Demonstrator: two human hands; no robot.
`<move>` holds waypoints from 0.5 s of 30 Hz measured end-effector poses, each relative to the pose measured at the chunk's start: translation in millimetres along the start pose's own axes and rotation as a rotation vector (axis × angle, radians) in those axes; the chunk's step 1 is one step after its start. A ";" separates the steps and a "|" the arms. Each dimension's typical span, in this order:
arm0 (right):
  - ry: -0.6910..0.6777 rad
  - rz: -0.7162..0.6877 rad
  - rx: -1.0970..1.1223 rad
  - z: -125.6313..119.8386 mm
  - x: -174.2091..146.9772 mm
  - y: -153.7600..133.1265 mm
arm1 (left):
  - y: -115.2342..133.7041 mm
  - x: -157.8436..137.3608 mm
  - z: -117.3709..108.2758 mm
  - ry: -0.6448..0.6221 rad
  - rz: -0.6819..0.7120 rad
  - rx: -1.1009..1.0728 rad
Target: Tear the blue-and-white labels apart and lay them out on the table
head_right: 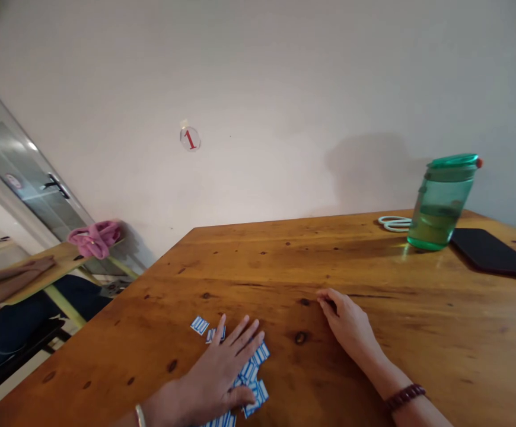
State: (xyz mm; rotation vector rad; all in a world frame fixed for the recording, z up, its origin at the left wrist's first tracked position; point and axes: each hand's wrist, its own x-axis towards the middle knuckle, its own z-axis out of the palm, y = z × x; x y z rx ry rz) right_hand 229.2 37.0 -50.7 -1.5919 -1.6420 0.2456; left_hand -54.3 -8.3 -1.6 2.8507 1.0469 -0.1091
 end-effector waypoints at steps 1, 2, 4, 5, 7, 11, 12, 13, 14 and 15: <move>0.001 -0.002 0.003 0.1 -0.1 0.3 | -1.5 -2.6 0.1 -0.009 0.007 -0.004; 0.001 -0.003 0.005 0.2 -0.1 0.7 | -5.6 -5.9 0.4 -0.009 -0.007 -0.005; 0.000 -0.004 0.010 0.6 -0.2 1.5 | -20.5 -13.9 1.4 0.021 -0.106 0.012; 0.000 -0.003 0.012 0.9 -0.3 1.8 | -30.1 -18.3 2.4 0.056 -0.192 0.030; 0.004 0.000 0.012 1.5 -0.5 2.2 | -48.0 -27.5 5.0 0.067 -0.359 0.051; 0.015 0.004 0.006 2.1 -1.0 2.3 | -55.3 -46.0 11.2 0.054 -0.311 0.039; 0.014 0.003 0.006 2.0 -1.0 2.3 | -50.4 -49.7 12.4 0.046 -0.249 0.022; 0.012 0.002 0.007 1.8 -1.1 2.2 | -43.9 -52.6 13.3 0.029 -0.188 0.005; 0.009 0.000 0.009 1.6 -1.1 2.2 | -36.6 -54.2 14.1 0.029 -0.148 -0.004; 0.005 -0.001 0.010 1.3 -1.0 2.2 | -29.2 -54.3 14.6 0.042 -0.123 0.000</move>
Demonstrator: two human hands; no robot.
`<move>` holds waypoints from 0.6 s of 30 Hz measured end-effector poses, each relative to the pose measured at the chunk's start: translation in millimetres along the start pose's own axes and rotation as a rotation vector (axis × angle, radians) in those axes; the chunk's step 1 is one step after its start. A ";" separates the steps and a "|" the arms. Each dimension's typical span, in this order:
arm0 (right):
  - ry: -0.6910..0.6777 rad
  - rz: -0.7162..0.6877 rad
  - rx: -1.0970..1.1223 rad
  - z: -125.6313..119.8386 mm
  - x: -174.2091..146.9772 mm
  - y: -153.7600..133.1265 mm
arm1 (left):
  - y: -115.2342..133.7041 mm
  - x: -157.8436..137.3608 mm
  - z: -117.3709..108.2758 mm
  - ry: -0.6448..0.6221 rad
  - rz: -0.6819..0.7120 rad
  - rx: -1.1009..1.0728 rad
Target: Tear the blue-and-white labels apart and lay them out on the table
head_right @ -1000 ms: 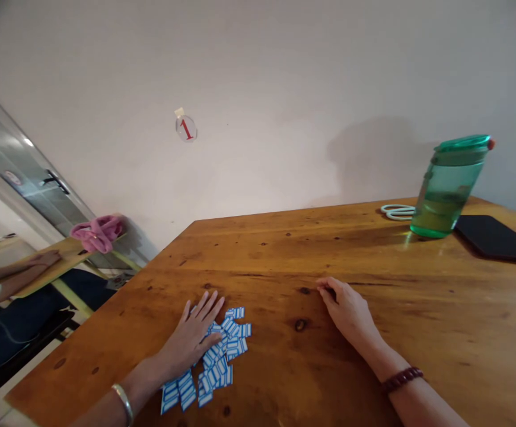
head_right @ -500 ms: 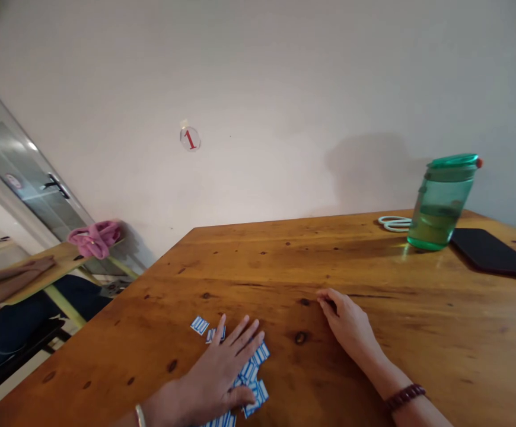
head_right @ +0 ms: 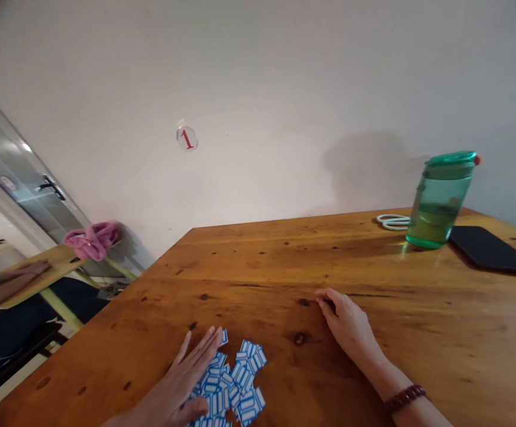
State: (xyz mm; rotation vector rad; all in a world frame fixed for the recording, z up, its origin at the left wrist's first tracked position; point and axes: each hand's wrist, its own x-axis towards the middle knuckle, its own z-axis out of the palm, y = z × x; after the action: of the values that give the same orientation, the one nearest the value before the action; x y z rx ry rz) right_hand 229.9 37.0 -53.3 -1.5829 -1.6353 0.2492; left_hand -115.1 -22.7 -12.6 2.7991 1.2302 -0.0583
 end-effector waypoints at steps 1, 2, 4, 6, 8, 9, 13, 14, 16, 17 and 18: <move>-0.003 0.000 0.001 -0.3 0.1 0.0 | 6.9 0.5 0.4 0.007 0.015 0.011; -0.005 0.001 0.002 -0.6 0.2 -0.1 | 13.2 2.6 0.6 0.010 0.030 0.028; -0.009 0.003 0.002 -1.3 0.4 -0.3 | 22.7 10.2 0.3 -0.020 0.089 0.064; -0.013 0.002 0.002 -1.9 0.6 -0.8 | 27.8 18.9 -0.9 -0.062 0.156 0.082; -0.014 -0.003 0.000 -2.5 0.4 -1.5 | 28.4 24.8 -1.6 -0.051 0.162 0.083; -0.013 -0.006 -0.001 -2.7 0.3 -2.0 | 27.3 26.2 -1.5 -0.030 0.146 0.083; 0.005 -0.009 -0.001 -3.0 -0.3 -3.7 | 19.8 24.1 2.0 0.017 0.110 0.088; 0.009 -0.009 0.001 -3.0 -0.3 -4.0 | 18.8 23.3 2.3 0.018 0.111 0.089; 0.014 -0.012 0.007 -3.1 -0.1 -4.5 | 19.7 23.0 0.9 0.019 0.109 0.091; 0.016 -0.013 0.010 -3.1 0.0 -4.7 | 21.6 23.7 -0.9 0.021 0.107 0.088; 0.019 -0.015 0.014 -3.2 0.2 -4.8 | 24.3 25.2 -3.0 0.024 0.106 0.082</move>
State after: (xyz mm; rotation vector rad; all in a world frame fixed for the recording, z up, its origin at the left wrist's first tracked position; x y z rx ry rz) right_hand 228.4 35.0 -48.0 -1.5573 -1.6266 0.2366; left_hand -80.1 -20.4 -9.9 2.9388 1.1064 -0.0698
